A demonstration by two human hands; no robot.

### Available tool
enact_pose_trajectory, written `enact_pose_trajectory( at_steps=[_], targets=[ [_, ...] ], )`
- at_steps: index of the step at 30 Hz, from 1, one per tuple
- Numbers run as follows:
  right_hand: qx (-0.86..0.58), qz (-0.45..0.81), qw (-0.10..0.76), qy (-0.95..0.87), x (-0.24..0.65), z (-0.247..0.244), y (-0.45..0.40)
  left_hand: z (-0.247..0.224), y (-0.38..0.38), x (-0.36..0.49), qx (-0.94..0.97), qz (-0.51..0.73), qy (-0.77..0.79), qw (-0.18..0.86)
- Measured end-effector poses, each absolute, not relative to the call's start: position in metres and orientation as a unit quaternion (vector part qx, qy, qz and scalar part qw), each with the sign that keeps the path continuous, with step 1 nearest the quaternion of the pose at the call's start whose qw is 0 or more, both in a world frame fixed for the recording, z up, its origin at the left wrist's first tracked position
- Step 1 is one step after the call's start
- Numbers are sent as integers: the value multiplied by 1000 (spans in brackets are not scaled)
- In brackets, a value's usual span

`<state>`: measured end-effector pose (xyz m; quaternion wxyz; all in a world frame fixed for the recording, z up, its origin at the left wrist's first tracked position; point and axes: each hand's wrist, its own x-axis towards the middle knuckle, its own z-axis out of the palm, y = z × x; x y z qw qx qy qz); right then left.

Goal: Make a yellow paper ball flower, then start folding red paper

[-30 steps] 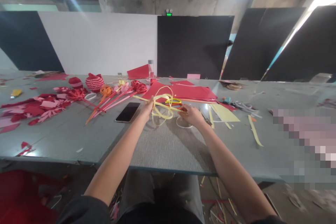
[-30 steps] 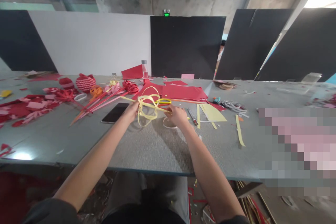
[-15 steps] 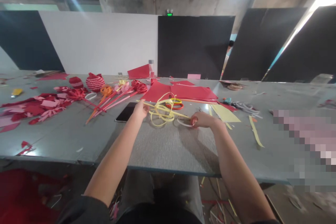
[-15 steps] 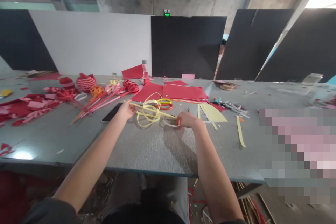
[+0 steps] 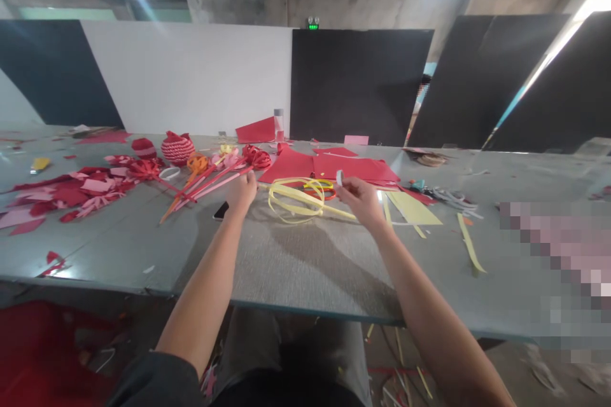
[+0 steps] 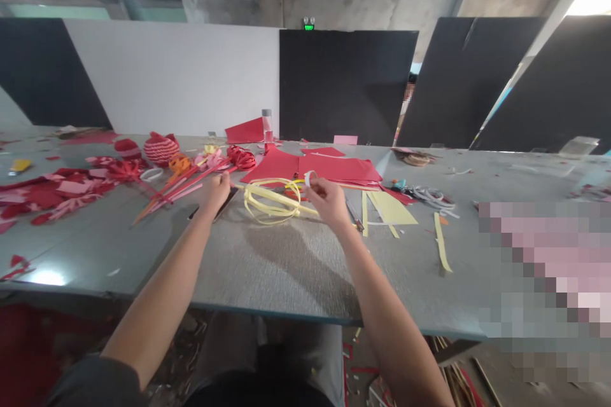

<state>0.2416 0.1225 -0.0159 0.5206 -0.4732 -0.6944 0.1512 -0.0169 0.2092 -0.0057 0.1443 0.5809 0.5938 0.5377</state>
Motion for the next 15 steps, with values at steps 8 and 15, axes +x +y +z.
enact_pose_trajectory(
  at_steps=[8, 15],
  targets=[
    [-437, 61, 526, -727, 209, -35, 118, -6, 146, 62, 784, 517, 324, 111],
    [-424, 34, 520, -741, 213, -32, 118, -16, 145, 67, 806, 504, 279, 138]
  ],
)
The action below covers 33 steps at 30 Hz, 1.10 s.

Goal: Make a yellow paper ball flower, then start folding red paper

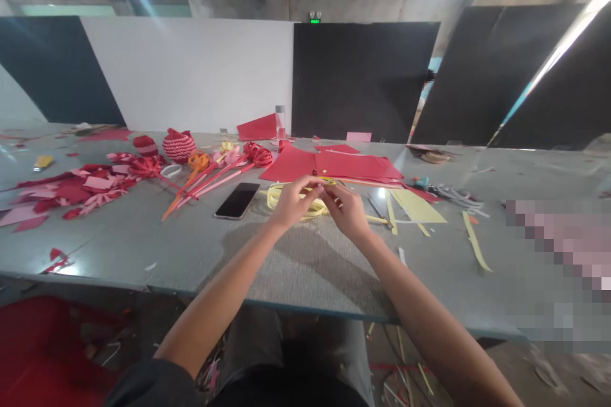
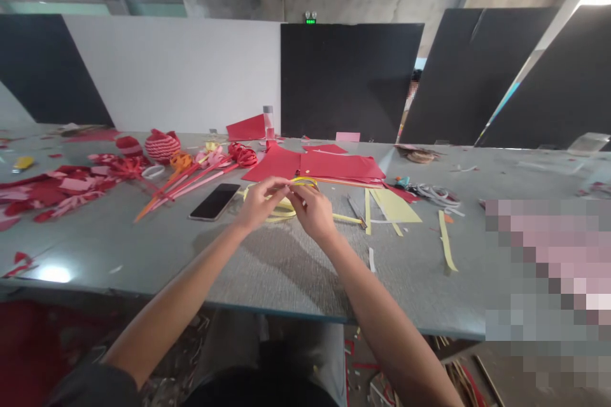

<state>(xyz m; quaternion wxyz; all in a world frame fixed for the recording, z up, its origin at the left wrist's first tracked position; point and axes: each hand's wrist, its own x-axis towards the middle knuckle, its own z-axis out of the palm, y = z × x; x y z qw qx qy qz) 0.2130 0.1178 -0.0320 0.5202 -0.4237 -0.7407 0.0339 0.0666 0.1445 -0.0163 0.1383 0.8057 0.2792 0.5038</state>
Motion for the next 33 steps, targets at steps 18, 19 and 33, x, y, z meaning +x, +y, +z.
enact_pose_trajectory(
  at_steps=[18, 19, 33],
  targets=[
    [-518, 7, 442, -732, 220, -31, 120, -14, 142, 64, 768, 516, 282, 252],
    [-521, -6, 438, -732, 221, -31, 121, -15, 143, 65, 762, 515, 282, 272],
    [-493, -66, 376, -782, 226, -23, 116, -19, 160, 60, 689, 559, 291, 358]
  ],
)
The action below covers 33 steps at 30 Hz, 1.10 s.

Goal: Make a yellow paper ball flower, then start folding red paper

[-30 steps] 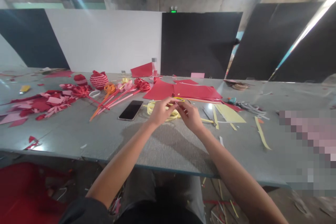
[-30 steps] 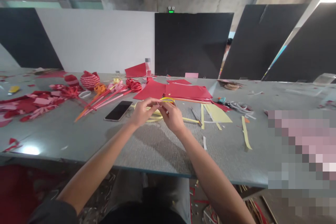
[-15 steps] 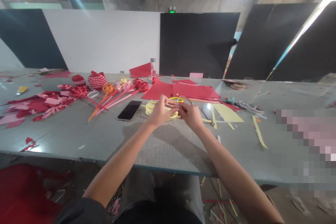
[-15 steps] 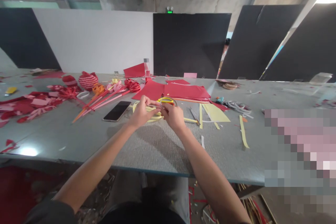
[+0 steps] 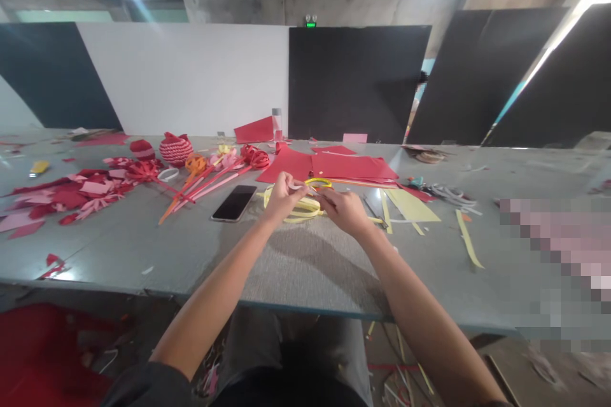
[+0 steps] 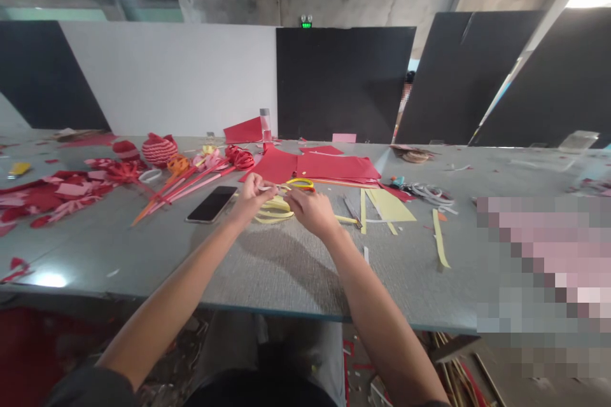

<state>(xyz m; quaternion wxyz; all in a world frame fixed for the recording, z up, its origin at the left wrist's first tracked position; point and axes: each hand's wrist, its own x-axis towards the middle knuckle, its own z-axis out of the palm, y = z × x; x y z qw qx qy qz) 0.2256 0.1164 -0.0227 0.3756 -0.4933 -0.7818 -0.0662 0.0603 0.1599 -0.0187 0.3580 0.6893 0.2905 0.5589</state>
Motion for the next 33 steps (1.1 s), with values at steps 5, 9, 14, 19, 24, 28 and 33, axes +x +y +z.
enact_pose_trajectory(
  at_steps=[5, 9, 14, 19, 24, 28, 33],
  targets=[
    [-538, -74, 389, -744, 221, -23, 116, -22, 153, 66, 695, 585, 276, 315],
    [-558, -65, 399, -724, 219, -25, 118, -25, 147, 72, 693, 608, 259, 289],
    [-567, -67, 420, -706, 218, -25, 118, -22, 147, 73, 689, 605, 229, 328],
    [-540, -88, 429, -719, 215, -22, 113, -14, 150, 68, 653, 627, 223, 362],
    [-502, -110, 441, -736, 215, -23, 111, -9, 147, 69, 624, 637, 237, 387],
    [-494, -142, 458, -725, 213, -23, 111, -10, 149, 74, 572, 661, 269, 403],
    [-496, -173, 524, -670, 230, -17, 107, -1, 174, 40, 456, 717, 336, 407]
  ],
)
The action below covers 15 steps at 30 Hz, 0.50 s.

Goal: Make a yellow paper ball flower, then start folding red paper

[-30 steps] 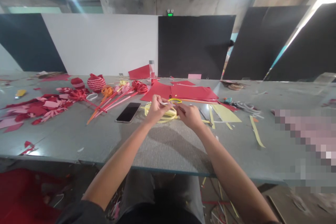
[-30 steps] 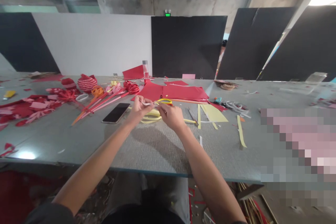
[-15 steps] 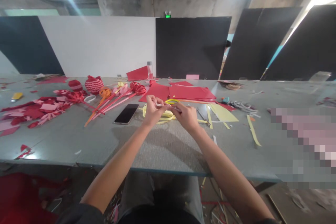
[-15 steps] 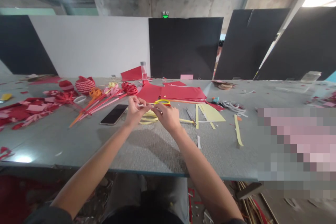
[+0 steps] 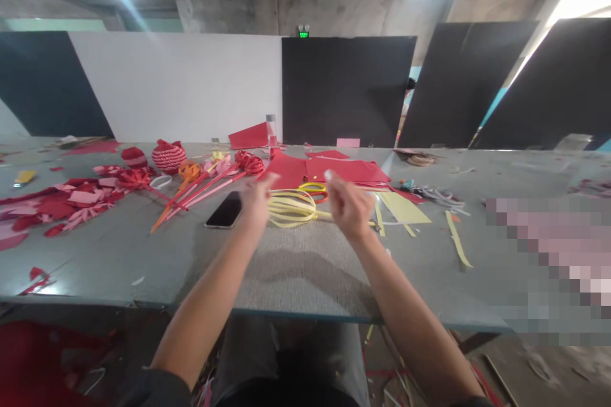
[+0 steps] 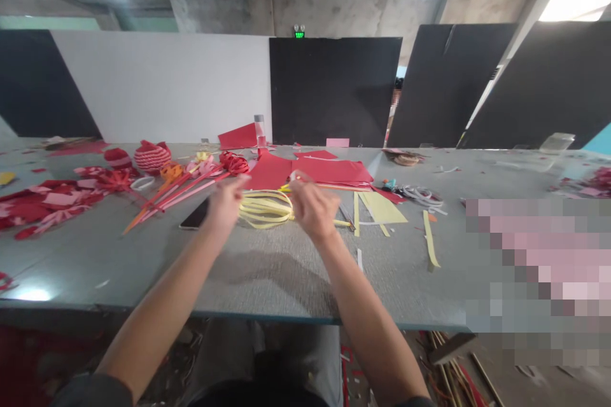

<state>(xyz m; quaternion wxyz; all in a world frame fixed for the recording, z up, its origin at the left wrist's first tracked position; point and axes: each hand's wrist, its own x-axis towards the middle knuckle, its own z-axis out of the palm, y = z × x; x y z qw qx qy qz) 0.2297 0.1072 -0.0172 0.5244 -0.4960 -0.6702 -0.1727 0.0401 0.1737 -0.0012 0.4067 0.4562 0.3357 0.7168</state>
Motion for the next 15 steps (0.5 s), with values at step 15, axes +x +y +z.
enact_pose_trajectory(
  at_steps=[15],
  targets=[
    [-719, -33, 275, -637, 279, -45, 149, -7, 160, 40, 535, 505, 225, 638]
  ],
)
